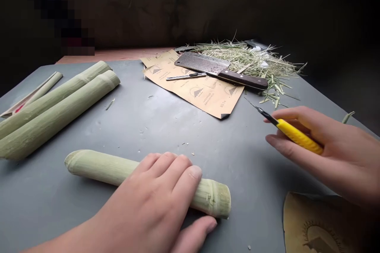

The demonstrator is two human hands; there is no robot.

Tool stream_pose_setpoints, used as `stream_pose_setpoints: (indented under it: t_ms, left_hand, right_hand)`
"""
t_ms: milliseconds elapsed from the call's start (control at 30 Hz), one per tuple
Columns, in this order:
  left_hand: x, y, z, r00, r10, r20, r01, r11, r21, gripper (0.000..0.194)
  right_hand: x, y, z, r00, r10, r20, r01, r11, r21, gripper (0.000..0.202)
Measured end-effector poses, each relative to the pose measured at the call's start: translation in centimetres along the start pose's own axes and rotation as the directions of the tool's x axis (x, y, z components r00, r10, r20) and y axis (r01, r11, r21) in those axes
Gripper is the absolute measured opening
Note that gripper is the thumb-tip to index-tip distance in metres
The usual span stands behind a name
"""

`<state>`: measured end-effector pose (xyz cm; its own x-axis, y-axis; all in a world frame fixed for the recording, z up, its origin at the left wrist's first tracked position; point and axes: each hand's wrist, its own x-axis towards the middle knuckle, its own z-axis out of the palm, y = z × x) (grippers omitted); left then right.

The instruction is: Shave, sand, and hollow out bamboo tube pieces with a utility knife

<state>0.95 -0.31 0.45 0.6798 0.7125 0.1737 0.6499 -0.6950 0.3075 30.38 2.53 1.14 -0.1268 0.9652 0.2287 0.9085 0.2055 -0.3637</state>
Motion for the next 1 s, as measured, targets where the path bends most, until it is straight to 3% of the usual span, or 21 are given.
stream_pose_setpoints:
  t_ms: [100,167,400,500,700,833,933,1000]
  left_hand:
    - [0.2,-0.1,-0.6,0.994,-0.025,0.11,0.029,0.999,-0.03,0.024]
    - [0.3,-0.2,-0.8,0.988,-0.025,0.152,0.028,0.999,-0.017,0.027]
    - [0.0,-0.7,-0.1,0.991,0.026,0.134,-0.029,0.999,0.02,0.034]
    - [0.0,-1.3,0.0,0.993,0.028,0.112,-0.04,0.994,0.105,0.04]
    - [0.5,-4.1,-1.5,0.982,0.027,0.186,-0.071,0.969,0.236,0.049]
    - [0.9,-6.2,-2.6,0.969,0.044,0.244,-0.106,0.964,0.245,0.048]
    - [1.1,-7.1,-2.9,0.974,0.013,0.226,-0.067,0.971,0.23,0.046]
    - [1.2,-7.3,-2.8,0.975,0.016,0.224,-0.068,0.972,0.226,0.043]
  right_hand:
    - [1.1,0.8,1.1,0.993,0.08,0.086,-0.084,0.995,0.046,0.026]
    - [1.7,0.4,1.8,0.991,0.119,0.056,-0.124,0.989,0.081,0.032]
    - [1.4,0.5,3.4,0.991,0.096,-0.093,-0.064,0.951,0.304,0.065]
    - [1.4,1.4,3.7,0.987,0.121,-0.102,-0.096,0.97,0.224,0.07]
    - [1.2,2.7,3.8,0.986,0.114,-0.122,-0.107,0.992,0.062,0.062]
    - [3.3,2.7,4.0,0.984,0.078,-0.163,-0.073,0.997,0.036,0.053]
    - [5.5,2.0,2.5,0.984,0.011,-0.179,-0.013,1.0,-0.013,0.037]
    - [4.8,1.0,0.3,0.991,-0.046,-0.128,0.042,0.999,-0.033,0.03]
